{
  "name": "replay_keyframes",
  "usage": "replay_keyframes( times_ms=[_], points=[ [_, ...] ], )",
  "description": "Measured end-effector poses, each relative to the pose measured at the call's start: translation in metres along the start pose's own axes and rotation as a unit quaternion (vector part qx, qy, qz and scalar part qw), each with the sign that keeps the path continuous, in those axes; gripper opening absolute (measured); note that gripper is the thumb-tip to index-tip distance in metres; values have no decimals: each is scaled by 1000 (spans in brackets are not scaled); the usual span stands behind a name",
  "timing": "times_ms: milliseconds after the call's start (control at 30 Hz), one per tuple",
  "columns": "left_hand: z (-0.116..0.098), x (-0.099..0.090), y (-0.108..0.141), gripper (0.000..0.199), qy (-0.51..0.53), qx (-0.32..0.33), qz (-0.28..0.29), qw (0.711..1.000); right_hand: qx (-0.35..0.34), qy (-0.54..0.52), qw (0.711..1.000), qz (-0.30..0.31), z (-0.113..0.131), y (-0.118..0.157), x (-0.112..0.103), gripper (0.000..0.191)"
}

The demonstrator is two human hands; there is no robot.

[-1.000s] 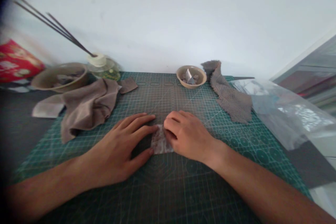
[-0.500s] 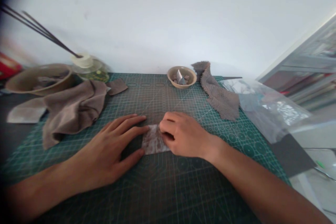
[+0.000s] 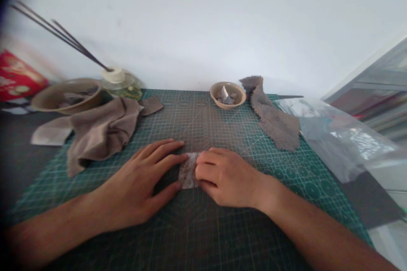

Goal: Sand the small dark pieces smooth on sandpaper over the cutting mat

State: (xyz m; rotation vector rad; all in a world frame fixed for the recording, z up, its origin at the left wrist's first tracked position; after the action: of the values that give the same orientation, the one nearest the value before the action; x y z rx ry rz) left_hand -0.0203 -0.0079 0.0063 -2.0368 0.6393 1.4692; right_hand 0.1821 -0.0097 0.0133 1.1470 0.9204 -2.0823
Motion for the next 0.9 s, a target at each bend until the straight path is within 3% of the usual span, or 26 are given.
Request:
replay_keyframes(
  times_ms=[100,267,400,500,700,800,900],
  points=[
    [-1,-1,-1,44,3,-1,3,1000,-9,18,1000,-8,2,-6,6,9],
    [0,0,0,44,-3,0,-2,1000,82,39,995,-48,-18,-8,-4,10],
    [0,0,0,45,1,-1,0,1000,37,2,999,9,-6,-1,-6,13],
    [0,0,0,45,5,-4,-2,1000,18,12,1000,8,0,-4,1,10],
    [0,0,0,43,4,-2,-5,1000,105,69,991,-50,-23,-9,-6,6],
    [0,0,-1,42,6,-1,-3,1000,69,140,988,-12,0,-8,-15,8],
    [3,1,-1,46,5,12,6,1000,35,195,980,2,49,-19,-19,12]
  ],
)
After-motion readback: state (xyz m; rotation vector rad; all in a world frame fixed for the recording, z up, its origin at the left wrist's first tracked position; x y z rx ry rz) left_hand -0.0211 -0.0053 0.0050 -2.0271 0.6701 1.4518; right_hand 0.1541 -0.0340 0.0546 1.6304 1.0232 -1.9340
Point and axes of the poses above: each hand's wrist, its own y-axis away from the middle knuckle, its own x-axis out of the palm, z = x × y, the point moved 3 cm from there along -y, towards the middle knuckle, and after that the axes turned 1 degree about -x, right-handed, at the moved point
